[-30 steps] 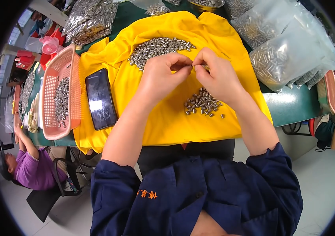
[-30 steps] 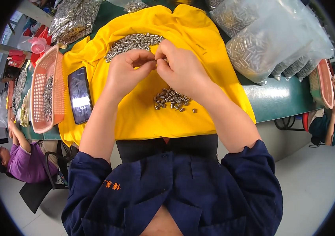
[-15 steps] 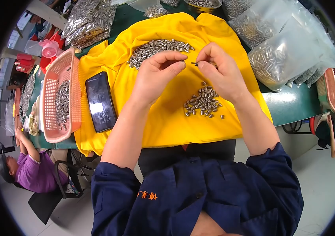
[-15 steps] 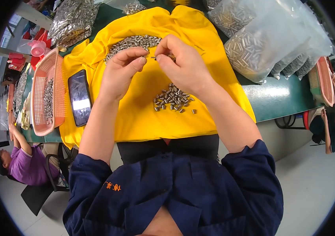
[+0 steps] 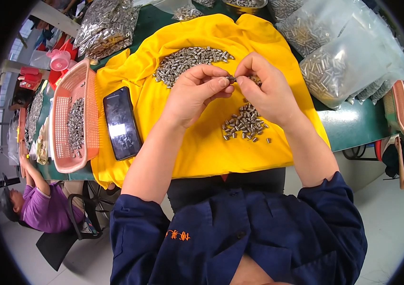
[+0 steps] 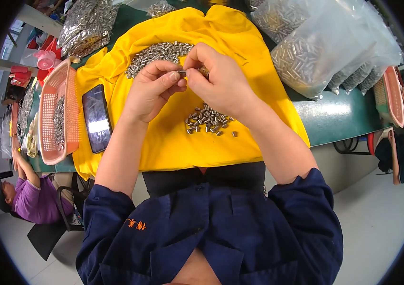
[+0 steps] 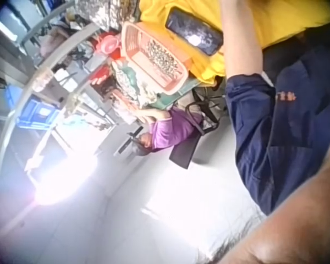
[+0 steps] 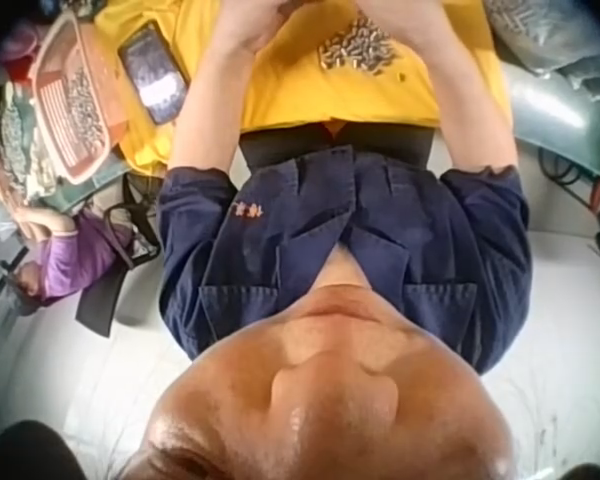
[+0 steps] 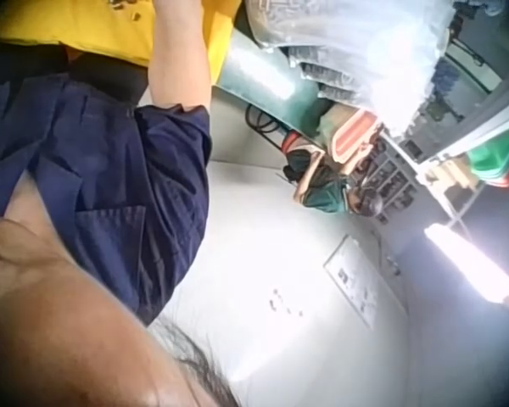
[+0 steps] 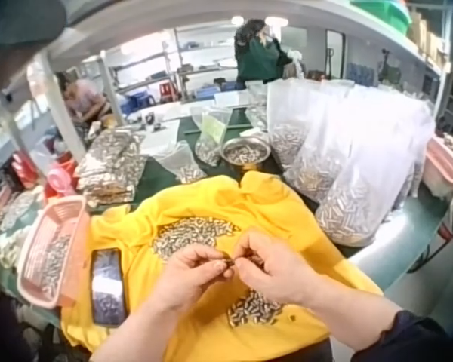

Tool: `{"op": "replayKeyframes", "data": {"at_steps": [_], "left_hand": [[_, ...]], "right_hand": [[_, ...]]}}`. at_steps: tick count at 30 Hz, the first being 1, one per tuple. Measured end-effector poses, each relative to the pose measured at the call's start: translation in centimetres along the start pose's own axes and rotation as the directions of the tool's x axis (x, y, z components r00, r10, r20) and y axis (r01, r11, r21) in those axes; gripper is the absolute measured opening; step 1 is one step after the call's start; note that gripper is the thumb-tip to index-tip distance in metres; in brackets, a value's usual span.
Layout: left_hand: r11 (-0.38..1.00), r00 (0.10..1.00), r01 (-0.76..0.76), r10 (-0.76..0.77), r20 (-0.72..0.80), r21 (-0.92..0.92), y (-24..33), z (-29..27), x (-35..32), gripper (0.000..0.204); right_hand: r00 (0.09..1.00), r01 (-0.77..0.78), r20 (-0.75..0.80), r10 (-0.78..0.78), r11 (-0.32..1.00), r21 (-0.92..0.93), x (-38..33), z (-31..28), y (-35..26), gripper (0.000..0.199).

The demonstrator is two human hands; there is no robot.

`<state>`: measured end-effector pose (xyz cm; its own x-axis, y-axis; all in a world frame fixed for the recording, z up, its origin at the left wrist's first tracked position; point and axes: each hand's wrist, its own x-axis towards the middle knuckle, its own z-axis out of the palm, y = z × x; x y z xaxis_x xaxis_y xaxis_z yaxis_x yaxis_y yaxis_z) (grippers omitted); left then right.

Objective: Sorting and inspecting small metal electronic components on a yellow cloth at a workbench.

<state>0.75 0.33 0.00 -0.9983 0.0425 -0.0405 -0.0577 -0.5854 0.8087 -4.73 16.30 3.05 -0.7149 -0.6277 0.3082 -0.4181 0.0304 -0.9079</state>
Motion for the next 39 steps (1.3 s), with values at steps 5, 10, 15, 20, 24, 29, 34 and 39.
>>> {"op": "replayKeyframes", "data": {"at_steps": [5, 10, 15, 20, 24, 29, 34, 39], "left_hand": [[0.989, 0.998, -0.057, 0.061, -0.022, 0.14, -0.1, 0.1, 0.1, 0.01], [0.938, 0.991, -0.113, 0.128, -0.025, 0.328, 0.2, 0.2, 0.2, 0.009], [0.898, 0.971, -0.191, 0.232, -0.056, 0.397, -0.2, 0.2, 0.3, 0.008], [0.646, 0.969, -0.131, 0.244, -0.04, 0.752, 0.0, 0.4, 0.1, 0.013], [0.311, 0.978, -0.204, 0.019, 0.208, 0.928, -0.9, 2.8, -1.0, 0.018], [0.084, 0.872, -0.432, 0.291, 0.393, 0.898, 2.0, 0.9, -1.5, 0.015], [-0.273, 0.967, -0.054, 0.226, 0.119, 0.96, 3.4, -3.3, -0.7, 0.013], [-0.334, 0.971, -0.125, 0.15, 0.184, 0.934, 3.4, -3.8, -0.3, 0.013]], "right_hand": [[0.994, 0.105, -0.011, -0.113, 0.954, -0.281, -0.1, 0.3, 0.2, 0.006], [0.995, 0.082, -0.038, -0.092, 0.972, -0.219, -0.1, 0.7, 0.4, 0.007], [0.983, -0.181, -0.005, 0.184, 0.968, 0.172, 0.3, 0.5, 1.5, 0.009], [0.974, -0.093, -0.211, 0.08, 0.994, -0.053, 0.9, -0.3, 1.6, 0.007], [0.953, -0.006, -0.299, -0.041, 0.988, -0.155, 0.7, -0.9, 1.3, 0.006], [0.957, 0.014, -0.288, -0.044, 0.994, -0.106, 0.7, -0.9, 1.4, 0.006], [0.965, 0.069, -0.243, -0.104, 0.986, -0.149, 0.6, -0.4, 1.1, 0.006], [0.968, 0.024, -0.246, -0.046, 0.995, -0.094, 0.6, -0.2, 1.1, 0.006]]}}
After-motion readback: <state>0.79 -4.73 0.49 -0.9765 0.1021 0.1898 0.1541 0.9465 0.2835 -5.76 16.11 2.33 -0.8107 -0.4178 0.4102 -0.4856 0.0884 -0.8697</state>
